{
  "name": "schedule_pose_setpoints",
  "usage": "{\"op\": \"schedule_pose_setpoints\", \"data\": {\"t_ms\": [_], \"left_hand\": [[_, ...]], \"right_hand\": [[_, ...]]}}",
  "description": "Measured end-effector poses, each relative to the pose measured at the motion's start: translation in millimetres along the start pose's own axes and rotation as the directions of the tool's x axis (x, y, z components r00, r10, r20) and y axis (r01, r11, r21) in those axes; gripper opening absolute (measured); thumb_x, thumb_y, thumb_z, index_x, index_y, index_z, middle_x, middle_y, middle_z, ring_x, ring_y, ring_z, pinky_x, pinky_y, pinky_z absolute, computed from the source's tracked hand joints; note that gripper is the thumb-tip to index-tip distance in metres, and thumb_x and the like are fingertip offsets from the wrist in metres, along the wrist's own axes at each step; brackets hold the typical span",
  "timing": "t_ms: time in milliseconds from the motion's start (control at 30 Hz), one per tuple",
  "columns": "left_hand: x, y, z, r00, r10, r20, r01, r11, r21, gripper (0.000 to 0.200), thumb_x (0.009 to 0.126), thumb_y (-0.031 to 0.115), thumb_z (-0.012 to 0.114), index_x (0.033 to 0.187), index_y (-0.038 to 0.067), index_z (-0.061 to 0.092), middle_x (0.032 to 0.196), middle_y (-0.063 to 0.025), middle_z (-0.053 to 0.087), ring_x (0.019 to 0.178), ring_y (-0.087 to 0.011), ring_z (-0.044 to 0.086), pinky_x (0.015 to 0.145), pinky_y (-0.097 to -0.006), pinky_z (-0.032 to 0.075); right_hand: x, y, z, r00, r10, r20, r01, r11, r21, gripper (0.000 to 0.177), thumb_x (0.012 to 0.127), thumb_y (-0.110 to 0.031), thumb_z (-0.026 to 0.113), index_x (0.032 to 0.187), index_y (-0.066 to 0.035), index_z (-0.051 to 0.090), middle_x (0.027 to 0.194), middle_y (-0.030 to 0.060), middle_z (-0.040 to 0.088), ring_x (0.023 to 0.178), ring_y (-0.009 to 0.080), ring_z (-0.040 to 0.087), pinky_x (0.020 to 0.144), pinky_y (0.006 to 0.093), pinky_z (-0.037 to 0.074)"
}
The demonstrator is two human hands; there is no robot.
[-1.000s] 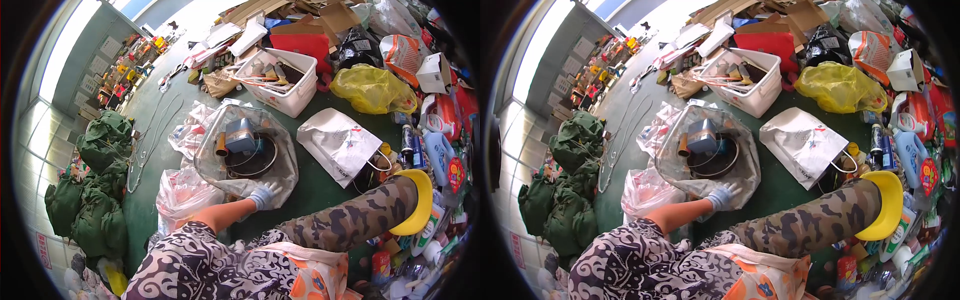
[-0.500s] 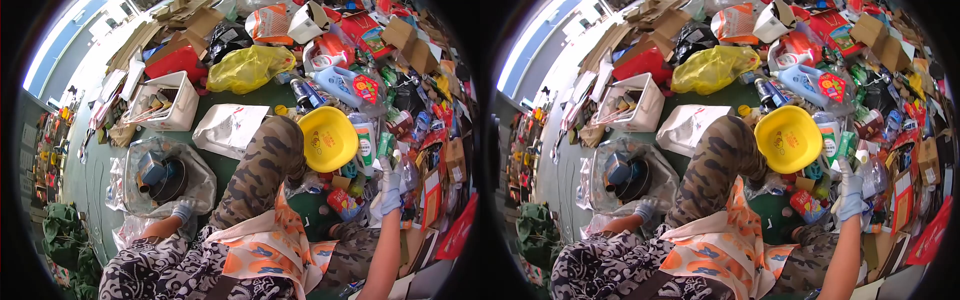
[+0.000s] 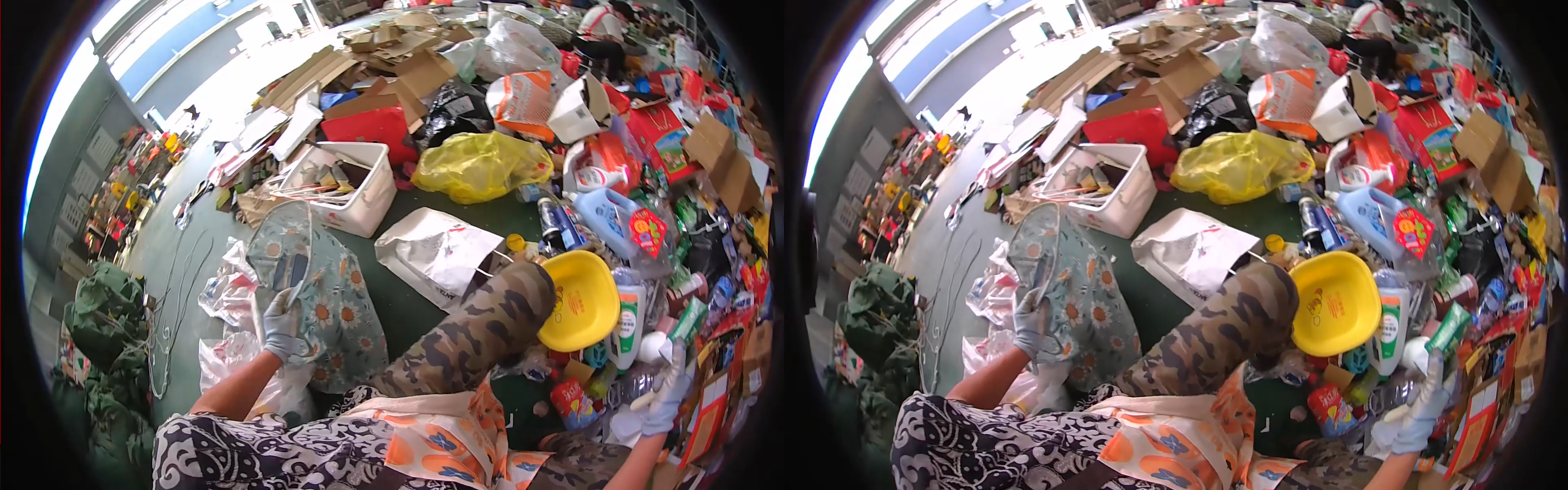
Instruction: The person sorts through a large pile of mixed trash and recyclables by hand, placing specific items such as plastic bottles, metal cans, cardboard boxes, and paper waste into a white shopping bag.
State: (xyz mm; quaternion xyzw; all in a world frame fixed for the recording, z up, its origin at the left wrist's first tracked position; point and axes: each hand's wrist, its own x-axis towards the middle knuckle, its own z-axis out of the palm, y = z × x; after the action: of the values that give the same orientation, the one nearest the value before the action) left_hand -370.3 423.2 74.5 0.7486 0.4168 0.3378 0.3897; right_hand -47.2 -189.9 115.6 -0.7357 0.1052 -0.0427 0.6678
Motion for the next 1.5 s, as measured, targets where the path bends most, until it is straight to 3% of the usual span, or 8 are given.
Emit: {"op": "schedule_pose_setpoints", "data": {"t_ms": [167,367,467,633,933,1067,1233,1500], "left_hand": [[-5.3,21.0,37.8,0.979,0.162,0.122,-0.179,0.973,0.147,0.045,0.075,0.002,0.057,0.119,0.004,0.046,0.107,-0.0112,0.052,0.094,-0.0200,0.053,0.081,-0.0276,0.043],[-32.5,120.1,185.4,0.504,0.702,0.503,-0.856,0.485,0.181,0.060,0.061,0.018,0.069,0.117,0.012,0.049,0.122,-0.0171,0.042,0.113,-0.0345,0.041,0.092,-0.0449,0.034],[-45.2,86.3,303.8,0.692,0.445,0.568,-0.686,0.650,0.327,0.084,0.060,0.033,0.071,0.131,0.015,0.031,0.138,-0.0204,0.021,0.125,-0.0388,0.024,0.100,-0.0509,0.020],[-17.0,16.3,406.1,0.496,0.319,0.808,-0.868,0.191,0.458,0.066,0.076,0.027,0.054,0.135,0.024,0.023,0.143,-0.0125,0.014,0.130,-0.0371,0.018,0.098,-0.0626,0.011],[162.2,71.4,383.9,0.673,0.522,0.524,-0.736,0.405,0.542,0.030,0.078,0.010,0.045,0.104,0.017,0.059,0.093,-0.0114,0.060,0.083,-0.0299,0.059,0.070,-0.0397,0.047],[174.2,180.3,342.0,0.812,0.369,0.451,-0.493,0.848,0.193,0.040,0.068,0.006,0.051,0.104,0.018,0.063,0.087,-0.0110,0.064,0.080,-0.0233,0.062,0.070,-0.0309,0.047],[149.3,269.0,336.8,0.757,0.485,0.439,-0.468,0.870,-0.155,0.043,0.066,-0.005,0.046,0.103,0.011,0.063,0.083,-0.0052,0.065,0.071,-0.0127,0.059,0.065,-0.0227,0.045],[5.0,362.0,330.8,0.512,0.643,0.569,-0.151,0.719,-0.678,0.051,0.067,-0.014,0.040,0.111,0.004,0.057,0.096,-0.0013,0.059,0.082,-0.0075,0.053,0.069,-0.0191,0.043]], "right_hand": [[-1.8,-5.0,-10.1,0.993,0.021,-0.116,-0.011,0.996,0.084,0.045,0.083,-0.039,0.054,0.116,-0.009,0.047,0.085,0.0030,0.056,0.046,0.0034,0.043,0.032,0.0154,0.020],[-41.5,-27.0,1.4,0.990,-0.007,-0.140,0.019,0.996,0.083,0.041,0.087,-0.038,0.046,0.123,-0.017,0.045,0.090,-0.0048,0.048,0.076,0.0055,0.047,0.057,0.0165,0.038],[-34.4,-26.5,6.1,0.973,0.123,-0.194,-0.089,0.981,0.173,0.038,0.084,-0.044,0.050,0.110,-0.017,0.051,0.077,-0.0078,0.049,0.056,-0.0011,0.038,0.043,0.0153,0.024],[-37.5,-26.6,13.6,0.967,0.160,-0.199,-0.141,0.985,0.103,0.037,0.081,-0.045,0.054,0.103,-0.015,0.053,0.076,-0.0053,0.054,0.055,0.0007,0.048,0.038,0.0142,0.026],[-40.6,-49.2,17.8,0.990,0.102,-0.095,-0.090,0.989,0.120,0.041,0.079,-0.034,0.062,0.109,-0.009,0.050,0.082,0.0001,0.056,0.049,0.0020,0.047,0.036,0.0143,0.027],[-46.4,-53.7,23.4,0.999,-0.006,-0.052,0.005,1.000,-0.010,0.038,0.083,-0.035,0.056,0.110,-0.009,0.050,0.074,-0.0020,0.056,0.048,0.0006,0.046,0.035,0.0134,0.025],[-55.7,-51.4,26.2,0.997,0.074,0.029,-0.075,0.996,0.042,0.056,0.079,-0.026,0.063,0.124,-0.006,0.038,0.094,0.0016,0.055,0.055,0.0029,0.047,0.039,0.0158,0.032],[-50.6,-84.0,-5.6,0.830,-0.535,-0.155,0.529,0.845,-0.085,0.060,0.076,-0.007,0.062,0.128,0.001,0.033,0.117,0.0100,0.047,0.100,0.0170,0.049,0.086,0.0291,0.040]]}}
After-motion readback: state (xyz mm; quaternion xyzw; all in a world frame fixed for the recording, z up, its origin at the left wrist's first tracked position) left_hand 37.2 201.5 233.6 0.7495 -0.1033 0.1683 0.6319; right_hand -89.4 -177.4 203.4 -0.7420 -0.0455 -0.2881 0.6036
